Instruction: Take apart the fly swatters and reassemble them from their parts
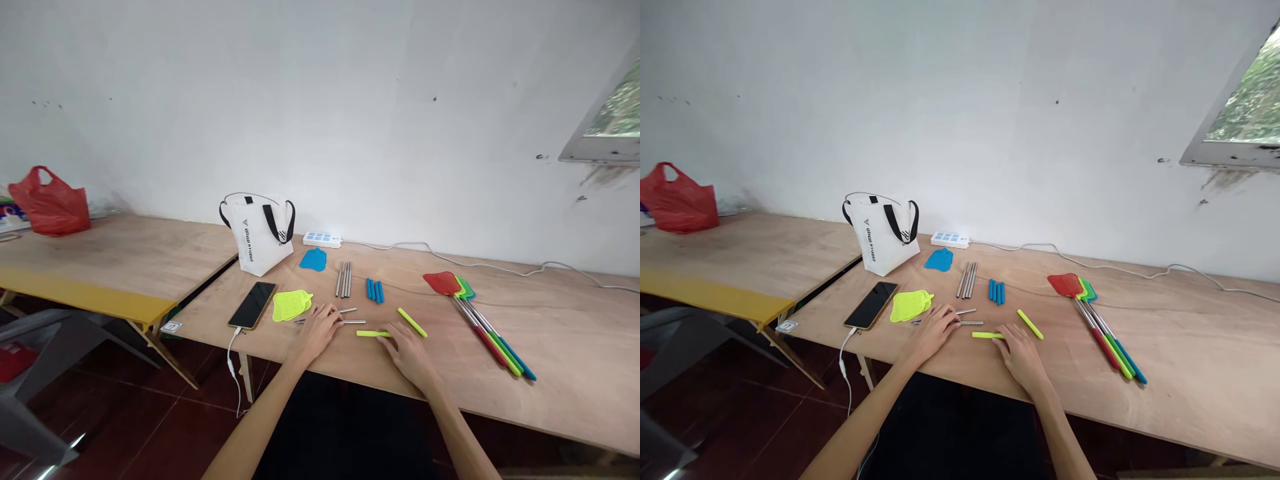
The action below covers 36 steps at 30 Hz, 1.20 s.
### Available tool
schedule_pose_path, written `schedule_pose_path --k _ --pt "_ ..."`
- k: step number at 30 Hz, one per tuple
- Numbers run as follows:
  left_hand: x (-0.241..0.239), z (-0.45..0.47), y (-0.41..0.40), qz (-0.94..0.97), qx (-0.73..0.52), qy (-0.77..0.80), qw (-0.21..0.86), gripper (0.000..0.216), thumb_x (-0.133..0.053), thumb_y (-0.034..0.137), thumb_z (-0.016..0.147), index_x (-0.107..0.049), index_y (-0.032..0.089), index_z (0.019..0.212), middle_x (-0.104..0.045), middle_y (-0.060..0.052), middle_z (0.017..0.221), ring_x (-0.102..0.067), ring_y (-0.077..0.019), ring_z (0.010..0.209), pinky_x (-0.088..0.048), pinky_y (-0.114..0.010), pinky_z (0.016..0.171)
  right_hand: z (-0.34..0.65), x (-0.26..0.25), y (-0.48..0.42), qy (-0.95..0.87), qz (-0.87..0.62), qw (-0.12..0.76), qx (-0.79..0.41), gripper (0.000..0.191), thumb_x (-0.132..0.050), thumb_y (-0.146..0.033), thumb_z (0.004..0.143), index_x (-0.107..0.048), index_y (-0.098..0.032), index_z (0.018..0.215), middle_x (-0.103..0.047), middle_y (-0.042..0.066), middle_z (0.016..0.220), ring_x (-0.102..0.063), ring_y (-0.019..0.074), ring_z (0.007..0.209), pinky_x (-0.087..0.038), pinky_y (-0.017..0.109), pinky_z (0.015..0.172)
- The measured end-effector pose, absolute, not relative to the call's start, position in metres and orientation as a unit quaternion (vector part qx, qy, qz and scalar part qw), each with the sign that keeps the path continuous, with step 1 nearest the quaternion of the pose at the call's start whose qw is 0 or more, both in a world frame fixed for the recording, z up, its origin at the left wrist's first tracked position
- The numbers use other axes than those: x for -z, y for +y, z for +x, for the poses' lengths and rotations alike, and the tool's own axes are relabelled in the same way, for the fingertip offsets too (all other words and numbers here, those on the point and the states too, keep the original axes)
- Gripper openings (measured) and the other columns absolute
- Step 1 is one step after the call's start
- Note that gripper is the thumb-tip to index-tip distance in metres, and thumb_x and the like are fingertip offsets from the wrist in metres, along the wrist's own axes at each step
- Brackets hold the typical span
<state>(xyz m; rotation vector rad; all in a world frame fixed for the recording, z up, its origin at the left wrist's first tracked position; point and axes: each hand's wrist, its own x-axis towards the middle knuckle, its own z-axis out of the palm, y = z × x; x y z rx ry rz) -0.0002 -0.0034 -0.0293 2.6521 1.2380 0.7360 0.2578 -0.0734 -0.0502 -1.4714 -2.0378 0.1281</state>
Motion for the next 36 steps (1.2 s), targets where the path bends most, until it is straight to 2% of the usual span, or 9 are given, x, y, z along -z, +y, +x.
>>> schedule_pose_path --k 7,19,23,36 --pt "0.0281 -0.0015 -0.0026 0.879 -0.249 0.397 0.085 0.018 -0.048 0.029 0.106 -0.064 0.022 0.102 -0.066 -0.001 0.106 -0.059 -0.0199 0.102 -0.041 -0.037 0.093 0.2516 0.0489 -0.0747 -0.769 -0.567 0.295 -0.028 0.028 -0.038 -0.036 0.104 -0.064 -0.025 0.102 -0.071 0.007 0.106 -0.065 0.0236 0.100 -0.051 0.039 0.089" --pt "0.0334 -0.0032 -0.0011 0.878 -0.270 0.378 0.116 0.017 -0.049 0.033 0.106 -0.061 0.022 0.102 -0.069 0.000 0.105 -0.061 -0.0193 0.103 -0.039 -0.036 0.095 0.2537 0.0484 -0.0753 -0.718 -0.604 0.344 -0.024 0.029 -0.035 -0.042 0.106 -0.059 -0.026 0.104 -0.070 0.006 0.108 -0.067 0.0237 0.100 -0.052 0.035 0.083" --pt "0.0338 -0.0027 -0.0008 0.874 -0.275 0.378 0.132 0.016 -0.049 0.033 0.106 -0.061 0.022 0.102 -0.069 0.000 0.105 -0.062 -0.0197 0.102 -0.039 -0.036 0.094 0.2537 0.0492 -0.0750 -0.710 -0.612 0.348 -0.002 0.030 -0.033 -0.042 0.106 -0.059 -0.025 0.103 -0.069 0.007 0.104 -0.067 0.0231 0.094 -0.052 0.033 0.076" --pt "0.0292 -0.0027 -0.0021 0.881 -0.269 0.360 0.147 0.016 -0.051 0.031 0.105 -0.063 0.022 0.100 -0.069 0.000 0.104 -0.062 -0.0195 0.104 -0.041 -0.035 0.094 0.2545 0.0536 -0.0729 -0.703 -0.629 0.331 0.025 0.032 -0.033 -0.042 0.106 -0.059 -0.024 0.098 -0.070 0.006 0.092 -0.068 0.0229 0.085 -0.048 0.033 0.069"
